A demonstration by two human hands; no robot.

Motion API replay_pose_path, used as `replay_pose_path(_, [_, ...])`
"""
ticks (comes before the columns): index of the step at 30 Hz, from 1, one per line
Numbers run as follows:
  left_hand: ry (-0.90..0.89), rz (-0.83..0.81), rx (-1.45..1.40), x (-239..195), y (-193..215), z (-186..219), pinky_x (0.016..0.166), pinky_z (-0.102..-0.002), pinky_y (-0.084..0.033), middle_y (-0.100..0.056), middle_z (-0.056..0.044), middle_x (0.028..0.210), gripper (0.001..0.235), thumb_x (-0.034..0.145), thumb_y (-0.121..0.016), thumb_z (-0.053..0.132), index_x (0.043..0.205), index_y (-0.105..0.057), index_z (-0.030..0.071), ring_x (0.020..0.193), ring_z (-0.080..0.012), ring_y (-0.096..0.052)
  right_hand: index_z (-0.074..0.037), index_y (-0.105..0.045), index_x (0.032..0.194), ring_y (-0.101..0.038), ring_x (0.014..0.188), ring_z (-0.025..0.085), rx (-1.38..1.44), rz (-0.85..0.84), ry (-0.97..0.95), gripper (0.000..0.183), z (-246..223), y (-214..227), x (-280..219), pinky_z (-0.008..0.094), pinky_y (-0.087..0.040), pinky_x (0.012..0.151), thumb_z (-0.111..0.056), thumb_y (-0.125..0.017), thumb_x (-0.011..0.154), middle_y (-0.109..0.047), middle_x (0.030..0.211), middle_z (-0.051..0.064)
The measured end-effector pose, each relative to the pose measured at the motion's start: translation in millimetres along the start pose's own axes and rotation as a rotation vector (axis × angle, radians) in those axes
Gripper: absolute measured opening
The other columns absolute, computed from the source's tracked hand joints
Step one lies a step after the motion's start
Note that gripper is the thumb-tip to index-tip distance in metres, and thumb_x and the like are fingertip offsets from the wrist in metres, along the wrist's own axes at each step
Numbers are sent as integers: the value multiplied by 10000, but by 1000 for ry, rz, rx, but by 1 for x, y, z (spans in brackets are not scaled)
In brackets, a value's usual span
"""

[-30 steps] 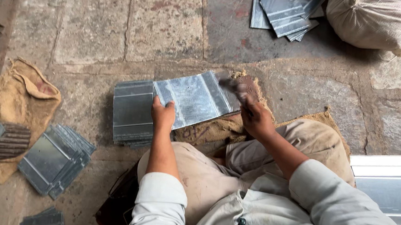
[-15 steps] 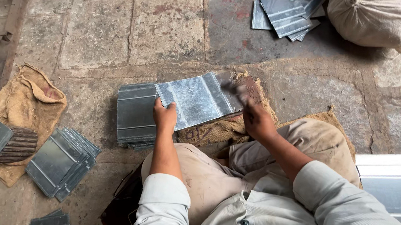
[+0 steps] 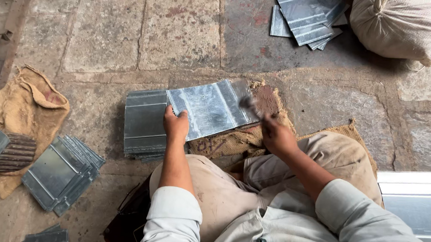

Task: The person hammers metal sheets against a block and then places them into stacks.

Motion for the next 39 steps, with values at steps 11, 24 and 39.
replay_pose_path(11, [11,16,-62,6,2,4,841,-393,-547,-744,-142,1096,365,879,-674,65,1240,-634,38,965,-264,-726,-45,-595,1379,-649,648,319,199,355,280,403,-28,55,3,450,-502,579,-226,-635,1021,-668,819,193])
replay_pose_path(24, [88,16,-32,5,0,-19,854,-409,-535,-728,-154,1129,373,923,-687,155,1268,-592,51,991,-293,-709,44,-667,1059,-534,524,175,645,-185,-619,292,144,-72,-10,360,-434,478,-238,-591,1057,-627,679,69])
replay_pose_path(39, [-779,-68,259,-17,-23,13,1044,-411,-527,-669,-169,1395,334,861,-619,40,1177,-626,148,1313,-404,-628,-27,-598,1132,-468,481,158,1047,-159,-937,218,178,-100,-23,343,-394,422,-206,-617,1008,-541,661,47])
Point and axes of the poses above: each hand's wrist, its own x-axis towards the middle knuckle, its own y-axis out of the back of the hand, z = x × y, the point moved 10 cm from there along x, towards the middle knuckle
